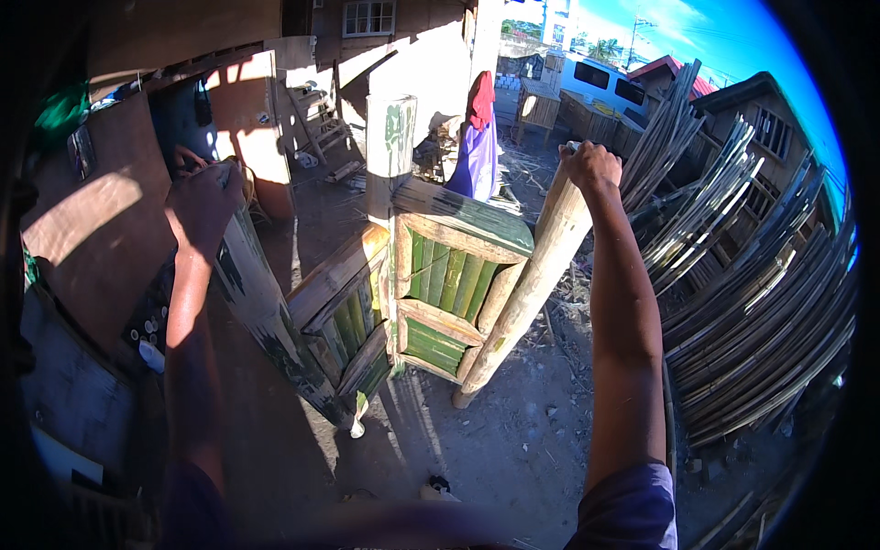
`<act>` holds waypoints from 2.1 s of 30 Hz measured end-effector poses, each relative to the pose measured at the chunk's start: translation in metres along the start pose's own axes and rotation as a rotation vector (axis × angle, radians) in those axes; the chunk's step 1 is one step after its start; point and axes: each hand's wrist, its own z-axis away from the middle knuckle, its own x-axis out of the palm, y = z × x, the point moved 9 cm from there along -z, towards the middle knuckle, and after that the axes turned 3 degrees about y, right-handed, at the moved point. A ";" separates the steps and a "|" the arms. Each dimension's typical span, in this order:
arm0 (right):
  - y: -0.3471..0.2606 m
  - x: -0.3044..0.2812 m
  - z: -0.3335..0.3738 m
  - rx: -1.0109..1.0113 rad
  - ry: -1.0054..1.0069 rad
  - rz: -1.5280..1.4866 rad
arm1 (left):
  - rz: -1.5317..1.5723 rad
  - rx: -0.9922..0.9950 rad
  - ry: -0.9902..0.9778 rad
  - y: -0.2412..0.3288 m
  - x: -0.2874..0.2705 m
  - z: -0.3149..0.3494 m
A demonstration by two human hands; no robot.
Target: The person measures and marks bamboo poles and a wooden plank using a pencil and a tape measure in an outdoor workshop. They handle the bamboo pieces, place them on a workbench, and use tools to take measurements and make marks.
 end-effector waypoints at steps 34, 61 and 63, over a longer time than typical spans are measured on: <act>0.191 -0.051 0.094 0.124 0.347 0.092 | 0.107 0.011 -0.041 0.106 -0.083 0.002; 0.115 0.015 0.001 -0.281 0.386 -0.072 | -0.119 -0.082 -0.381 0.098 -0.099 0.073; 0.103 0.018 0.000 -0.289 0.391 -0.095 | -0.167 -0.011 -0.294 0.095 -0.096 0.078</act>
